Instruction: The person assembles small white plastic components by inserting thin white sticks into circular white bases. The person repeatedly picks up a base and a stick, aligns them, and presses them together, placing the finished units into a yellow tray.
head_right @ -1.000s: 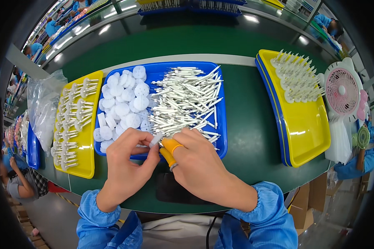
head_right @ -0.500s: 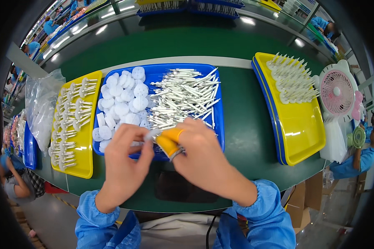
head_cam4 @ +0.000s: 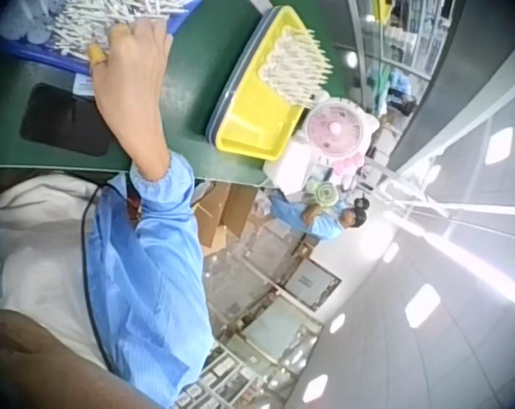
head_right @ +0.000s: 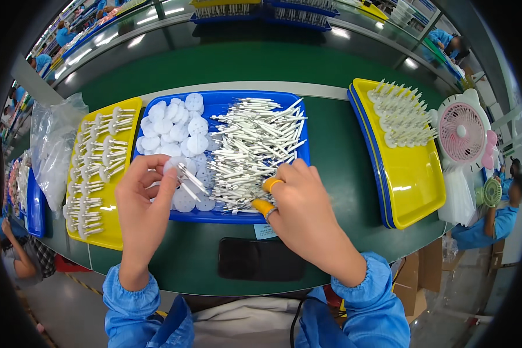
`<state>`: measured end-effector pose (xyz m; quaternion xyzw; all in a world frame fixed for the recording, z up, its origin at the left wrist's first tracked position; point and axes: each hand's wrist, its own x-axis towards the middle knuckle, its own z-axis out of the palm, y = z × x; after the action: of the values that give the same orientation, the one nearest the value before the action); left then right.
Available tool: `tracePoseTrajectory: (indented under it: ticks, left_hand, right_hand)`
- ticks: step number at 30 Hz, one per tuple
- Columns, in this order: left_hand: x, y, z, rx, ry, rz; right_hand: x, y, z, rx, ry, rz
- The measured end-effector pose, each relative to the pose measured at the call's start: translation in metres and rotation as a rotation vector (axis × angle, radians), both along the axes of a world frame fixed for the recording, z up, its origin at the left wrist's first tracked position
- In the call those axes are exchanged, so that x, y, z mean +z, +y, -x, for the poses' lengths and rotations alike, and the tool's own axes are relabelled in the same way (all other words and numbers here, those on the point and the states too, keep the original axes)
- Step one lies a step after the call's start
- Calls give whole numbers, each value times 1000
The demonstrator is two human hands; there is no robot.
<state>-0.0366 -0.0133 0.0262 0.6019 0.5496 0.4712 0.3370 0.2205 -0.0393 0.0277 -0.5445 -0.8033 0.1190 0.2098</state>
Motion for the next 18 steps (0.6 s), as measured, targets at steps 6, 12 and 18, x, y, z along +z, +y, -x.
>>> tracePoseTrajectory:
  ticks: [6, 12, 18]
  left_hand:
    - [3, -6, -7, -115, 13, 13]
    - [0, -13, -16, -280, -14, 15]
    - [-6, -13, -19, -260, 54, -66]
  right_hand:
    - [0, -1, 1, 33, 191, -16]
    - [21, 1, 21, 198, 461, 156]
    - [3, 2, 18, 270, 350, 68]
